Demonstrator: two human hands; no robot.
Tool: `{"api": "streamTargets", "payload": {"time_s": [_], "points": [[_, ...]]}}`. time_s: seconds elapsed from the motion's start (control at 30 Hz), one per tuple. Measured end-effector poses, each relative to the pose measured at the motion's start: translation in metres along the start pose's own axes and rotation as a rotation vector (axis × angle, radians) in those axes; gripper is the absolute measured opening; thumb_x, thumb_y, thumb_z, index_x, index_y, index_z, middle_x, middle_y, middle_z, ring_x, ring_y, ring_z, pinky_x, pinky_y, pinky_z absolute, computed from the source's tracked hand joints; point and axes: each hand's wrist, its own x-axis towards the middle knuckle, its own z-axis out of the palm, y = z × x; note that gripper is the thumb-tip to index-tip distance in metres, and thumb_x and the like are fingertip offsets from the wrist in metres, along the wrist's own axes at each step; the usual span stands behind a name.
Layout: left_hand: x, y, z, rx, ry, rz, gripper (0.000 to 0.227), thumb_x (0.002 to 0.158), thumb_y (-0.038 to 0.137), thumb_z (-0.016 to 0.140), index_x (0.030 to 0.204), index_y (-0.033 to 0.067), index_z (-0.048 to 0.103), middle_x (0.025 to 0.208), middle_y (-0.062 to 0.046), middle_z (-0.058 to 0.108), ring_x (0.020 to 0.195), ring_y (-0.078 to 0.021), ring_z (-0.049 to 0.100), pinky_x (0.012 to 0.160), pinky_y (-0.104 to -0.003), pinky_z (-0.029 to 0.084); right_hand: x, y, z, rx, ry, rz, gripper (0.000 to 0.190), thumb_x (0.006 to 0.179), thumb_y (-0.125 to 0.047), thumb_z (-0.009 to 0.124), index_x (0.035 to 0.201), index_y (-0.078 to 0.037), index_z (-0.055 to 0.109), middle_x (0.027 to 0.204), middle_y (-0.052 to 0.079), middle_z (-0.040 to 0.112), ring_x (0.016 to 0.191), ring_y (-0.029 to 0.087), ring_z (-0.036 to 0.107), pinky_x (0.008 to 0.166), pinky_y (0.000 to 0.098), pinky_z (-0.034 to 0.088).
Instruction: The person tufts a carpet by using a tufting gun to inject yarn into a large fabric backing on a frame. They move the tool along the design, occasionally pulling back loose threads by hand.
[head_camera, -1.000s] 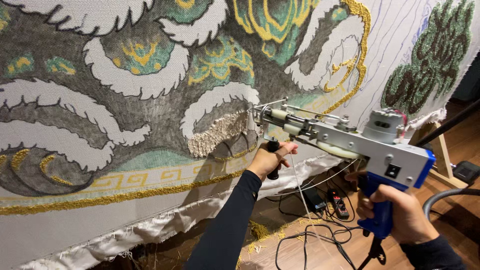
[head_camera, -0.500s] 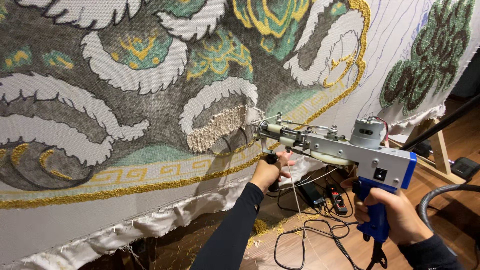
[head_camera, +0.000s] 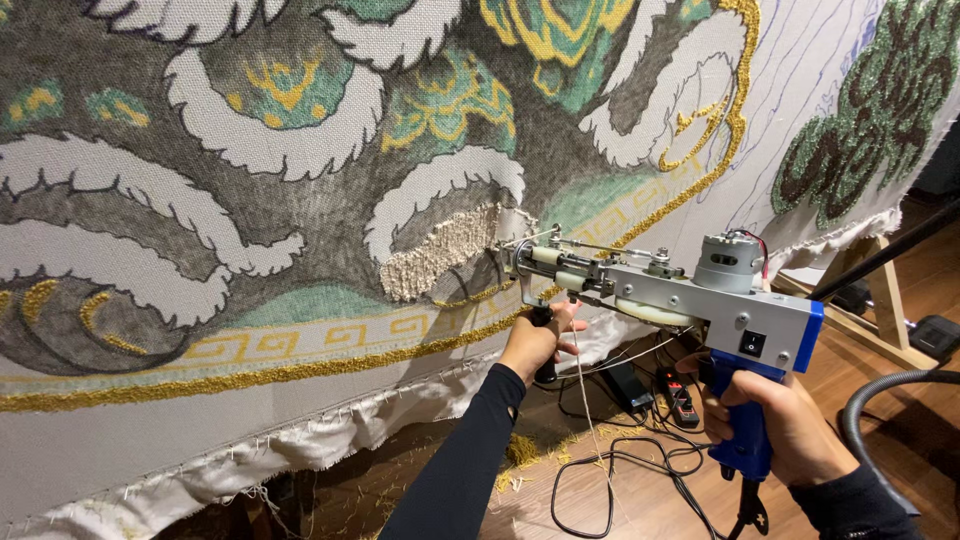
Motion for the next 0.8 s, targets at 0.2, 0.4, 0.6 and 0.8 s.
{"api": "streamTargets", "payload": {"time_s": [0.2,0.4,0.6,0.8], "points": [[0.002,0.000,-0.003,-0.002,0.012,0.001,0.049,0.097,0.045,0.062,0.132,0.0110,0.069,0.109,-0.009,0.079,0.057,-0.0095,0.066,0.046,-0.022,0.044,0.002,0.001,0.006,0.053,-0.044,0.020,0.035,0.071,-0.005,0.051,0.102,0.010,0.060,0.060,0.010,0.049,0.046,0.021,0.047,0.043,0.0361,0.041],[0.008,-0.002,-0.009,-0.014,0.047,-0.020,0.053,0.094,0.047,0.065,0.132,0.0108,0.068,0.109,-0.009,0.079,0.056,-0.0092,0.066,0.043,-0.022,0.042,0.001,-0.003,0.021,-0.010,0.028,0.049,0.039,0.071,-0.006,0.050,0.105,0.007,0.065,0.057,0.012,0.049,0.045,0.024,0.049,0.043,0.0375,0.041],[0.019,-0.004,-0.022,-0.010,0.062,-0.009,0.052,0.091,0.045,0.070,0.126,0.0066,0.069,0.109,-0.010,0.079,0.057,-0.0115,0.068,0.043,-0.024,0.043,0.001,0.004,0.038,-0.062,0.067,-0.001,0.032,0.075,-0.009,0.054,0.100,0.005,0.067,0.061,0.012,0.051,0.047,0.023,0.050,0.045,0.0368,0.042],[0.022,0.003,-0.045,0.032,0.074,-0.005,0.052,0.089,0.047,0.072,0.122,0.0070,0.071,0.104,-0.005,0.079,0.056,-0.0120,0.066,0.043,-0.026,0.045,0.016,0.018,0.055,-0.043,0.061,-0.066,0.017,0.080,-0.010,0.060,0.082,0.006,0.054,0.062,0.013,0.055,0.048,0.025,0.055,0.048,0.0388,0.047]]}}
